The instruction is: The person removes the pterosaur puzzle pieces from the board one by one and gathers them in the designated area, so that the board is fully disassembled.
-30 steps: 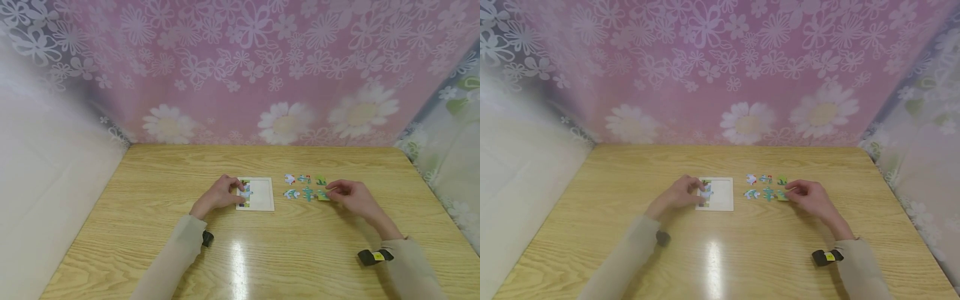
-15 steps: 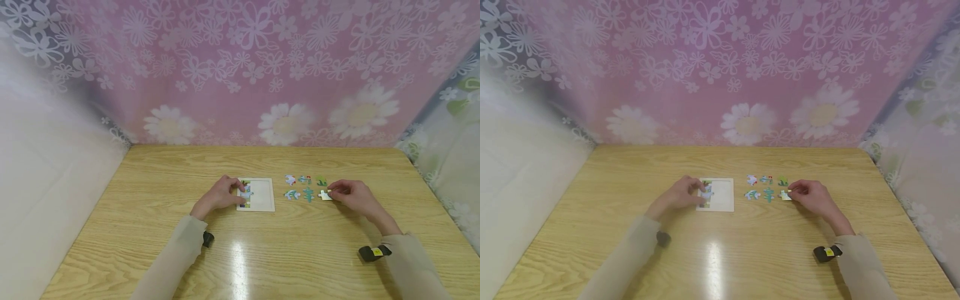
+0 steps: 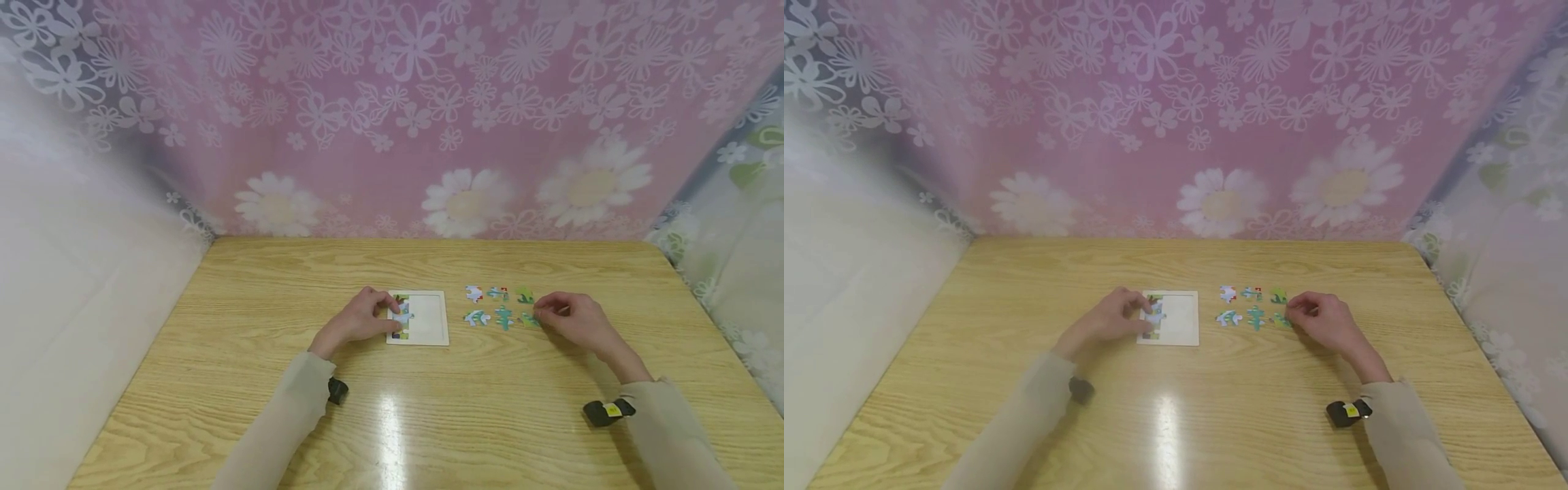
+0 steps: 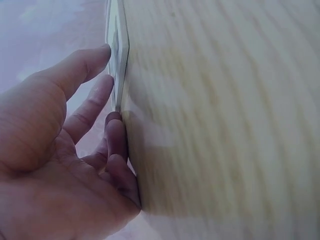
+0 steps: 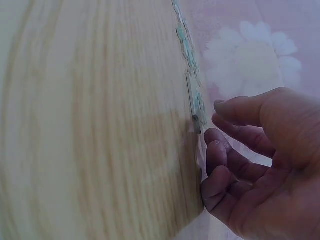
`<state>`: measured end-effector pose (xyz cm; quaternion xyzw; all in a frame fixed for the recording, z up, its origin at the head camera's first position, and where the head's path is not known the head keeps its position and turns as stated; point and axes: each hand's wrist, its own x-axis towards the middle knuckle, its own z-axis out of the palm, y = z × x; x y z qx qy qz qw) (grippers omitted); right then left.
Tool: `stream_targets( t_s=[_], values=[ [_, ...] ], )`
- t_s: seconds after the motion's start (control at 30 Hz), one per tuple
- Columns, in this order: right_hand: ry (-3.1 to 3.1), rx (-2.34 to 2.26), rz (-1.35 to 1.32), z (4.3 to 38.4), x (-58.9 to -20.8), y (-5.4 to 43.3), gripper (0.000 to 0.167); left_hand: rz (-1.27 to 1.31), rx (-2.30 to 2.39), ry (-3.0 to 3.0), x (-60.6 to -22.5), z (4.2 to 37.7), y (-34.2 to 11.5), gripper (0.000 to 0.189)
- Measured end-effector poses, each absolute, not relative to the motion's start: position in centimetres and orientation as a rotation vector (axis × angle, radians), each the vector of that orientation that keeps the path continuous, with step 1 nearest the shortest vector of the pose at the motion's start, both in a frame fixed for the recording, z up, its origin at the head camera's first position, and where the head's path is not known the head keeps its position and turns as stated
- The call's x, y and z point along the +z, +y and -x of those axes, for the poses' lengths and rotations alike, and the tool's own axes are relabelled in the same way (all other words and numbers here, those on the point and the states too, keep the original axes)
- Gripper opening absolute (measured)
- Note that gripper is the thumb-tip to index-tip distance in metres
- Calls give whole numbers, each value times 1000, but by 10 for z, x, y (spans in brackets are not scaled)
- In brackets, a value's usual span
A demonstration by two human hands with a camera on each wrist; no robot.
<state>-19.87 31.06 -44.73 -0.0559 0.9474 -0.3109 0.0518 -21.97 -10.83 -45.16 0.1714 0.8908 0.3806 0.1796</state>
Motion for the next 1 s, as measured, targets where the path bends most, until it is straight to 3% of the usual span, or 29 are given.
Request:
stream_targets(
  t_s=[0.23,0.63,1.0],
  values=[
    [2913,-975,187,199,-443,303,31,-484,1094,2533,-451,226,-112,24],
    [2868,-1070,329,208,-432,267,27,-457,1108,2600,-449,235,-112,52],
    [2789,-1157,418,224,-431,213,24,-454,1020,2632,-449,240,-112,53]
  ],
)
